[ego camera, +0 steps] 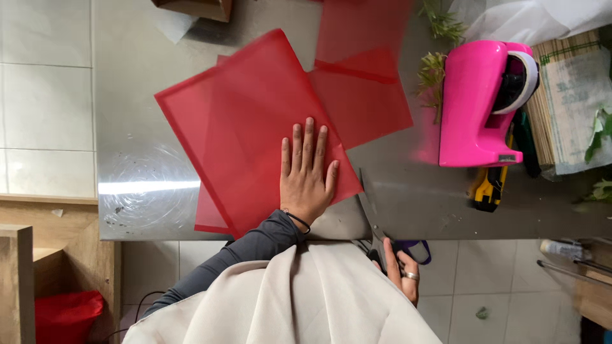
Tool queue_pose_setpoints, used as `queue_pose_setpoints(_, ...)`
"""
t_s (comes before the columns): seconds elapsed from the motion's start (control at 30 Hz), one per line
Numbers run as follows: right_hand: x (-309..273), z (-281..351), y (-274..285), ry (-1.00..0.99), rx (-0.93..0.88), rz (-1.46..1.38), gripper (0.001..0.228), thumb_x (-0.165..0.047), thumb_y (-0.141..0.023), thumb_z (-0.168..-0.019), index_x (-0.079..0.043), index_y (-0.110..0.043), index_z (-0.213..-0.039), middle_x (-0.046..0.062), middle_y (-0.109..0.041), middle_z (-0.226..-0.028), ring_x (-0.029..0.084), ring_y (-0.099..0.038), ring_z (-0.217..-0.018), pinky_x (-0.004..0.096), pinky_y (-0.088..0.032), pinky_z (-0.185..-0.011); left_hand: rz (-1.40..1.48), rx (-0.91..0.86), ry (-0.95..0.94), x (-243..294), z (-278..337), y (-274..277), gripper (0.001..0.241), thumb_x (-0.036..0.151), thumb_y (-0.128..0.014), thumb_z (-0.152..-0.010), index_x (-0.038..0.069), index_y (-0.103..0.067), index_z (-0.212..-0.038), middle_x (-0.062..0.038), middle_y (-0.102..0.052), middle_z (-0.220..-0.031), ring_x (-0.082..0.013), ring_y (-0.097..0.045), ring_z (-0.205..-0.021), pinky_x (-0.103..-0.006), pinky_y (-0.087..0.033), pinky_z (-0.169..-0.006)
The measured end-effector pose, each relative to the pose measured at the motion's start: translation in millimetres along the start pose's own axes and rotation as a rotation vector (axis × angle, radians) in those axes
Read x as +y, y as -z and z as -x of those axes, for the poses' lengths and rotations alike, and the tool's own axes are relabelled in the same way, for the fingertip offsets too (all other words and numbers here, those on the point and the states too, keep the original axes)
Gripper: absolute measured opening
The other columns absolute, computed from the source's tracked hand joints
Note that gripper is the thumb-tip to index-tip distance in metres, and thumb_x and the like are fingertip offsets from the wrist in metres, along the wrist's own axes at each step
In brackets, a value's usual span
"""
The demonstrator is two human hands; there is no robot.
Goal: The person wraps a floral bouquet by cutting pieces of red translucent paper and folding them around the base of the arrangement.
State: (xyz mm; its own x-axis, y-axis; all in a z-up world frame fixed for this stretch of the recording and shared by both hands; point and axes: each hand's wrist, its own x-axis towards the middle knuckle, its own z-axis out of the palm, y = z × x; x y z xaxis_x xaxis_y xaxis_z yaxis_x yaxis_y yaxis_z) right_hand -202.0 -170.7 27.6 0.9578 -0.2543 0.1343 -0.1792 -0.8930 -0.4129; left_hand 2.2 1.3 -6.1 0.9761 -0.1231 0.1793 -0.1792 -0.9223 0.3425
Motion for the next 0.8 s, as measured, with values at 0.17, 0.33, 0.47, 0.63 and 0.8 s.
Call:
queue_pose_setpoints(0.17,-12.8,-21.5,1.8,0.154,0.079,0.109,0.044,-0.006,-0.074,-0.095,-0.01,-0.069,-0.138,0.011,-0.06,-0.114,0.02,-0.063,-0.088,0.027,-0.055,-0.084,-0.084,-0.083,-0.106,2.9,-0.2,8.8,0.065,0.044,-0.033,-0.112,0.006,-0.024,-0.164,-0.013,-0.017,-0.171,-0.0306,-0.015,-0.159,-0.0498,-0.012,-0.132)
queue_pose_setpoints(0.33,-10.8,-25.0,-3.8,0.183,0.099,0.144,0.047,-0.005,-0.079,-0.094,-0.012,-0.069,-0.139,0.01,-0.06,-0.113,0.02,-0.063,-0.088,0.028,-0.057,-0.085,-0.124,-0.088,-0.116,2.9,-1.0,7.3,0.072,0.051,-0.03,-0.112,0.001,-0.022,-0.163,-0.018,-0.017,-0.17,-0.0339,-0.015,-0.159,-0.0513,-0.013,-0.132)
queue_pose_setpoints(0.47,-6.6,-27.5,-8.6,0.184,0.11,0.141,0.038,-0.015,-0.071,-0.1,-0.013,-0.07,-0.137,0.011,-0.059,-0.114,0.023,-0.062,-0.087,0.031,-0.057,-0.077,-0.165,-0.121,-0.087,4.6,-2.1,8.3,0.075,0.053,-0.029,-0.112,-0.001,-0.019,-0.163,-0.021,-0.015,-0.17,-0.0365,-0.013,-0.158,-0.053,-0.011,-0.131)
queue_pose_setpoints(0.63,-12.4,-46.9,-12.7,0.224,0.123,0.136,0.035,-0.022,-0.065,-0.103,-0.012,-0.07,-0.136,0.012,-0.061,-0.114,0.023,-0.062,-0.089,0.033,-0.058,-0.086,-0.16,-0.129,-0.076,5.6,-3.6,9.6,0.075,0.052,-0.031,-0.111,-0.001,-0.018,-0.163,-0.022,-0.014,-0.17,-0.0378,-0.012,-0.158,-0.0539,-0.009,-0.13)
queue_pose_setpoints(0.8,-19.9,-72.1,-30.0,0.292,0.11,0.062,0.039,-0.02,-0.065,-0.103,-0.01,-0.066,-0.141,0.014,-0.057,-0.116,0.026,-0.06,-0.094,0.035,-0.056,-0.084,-0.162,-0.092,-0.077,4.3,-1.4,8.9,0.075,0.052,-0.026,-0.111,-0.002,-0.021,-0.162,-0.022,-0.016,-0.169,-0.0369,-0.014,-0.158,-0.0537,-0.011,-0.131)
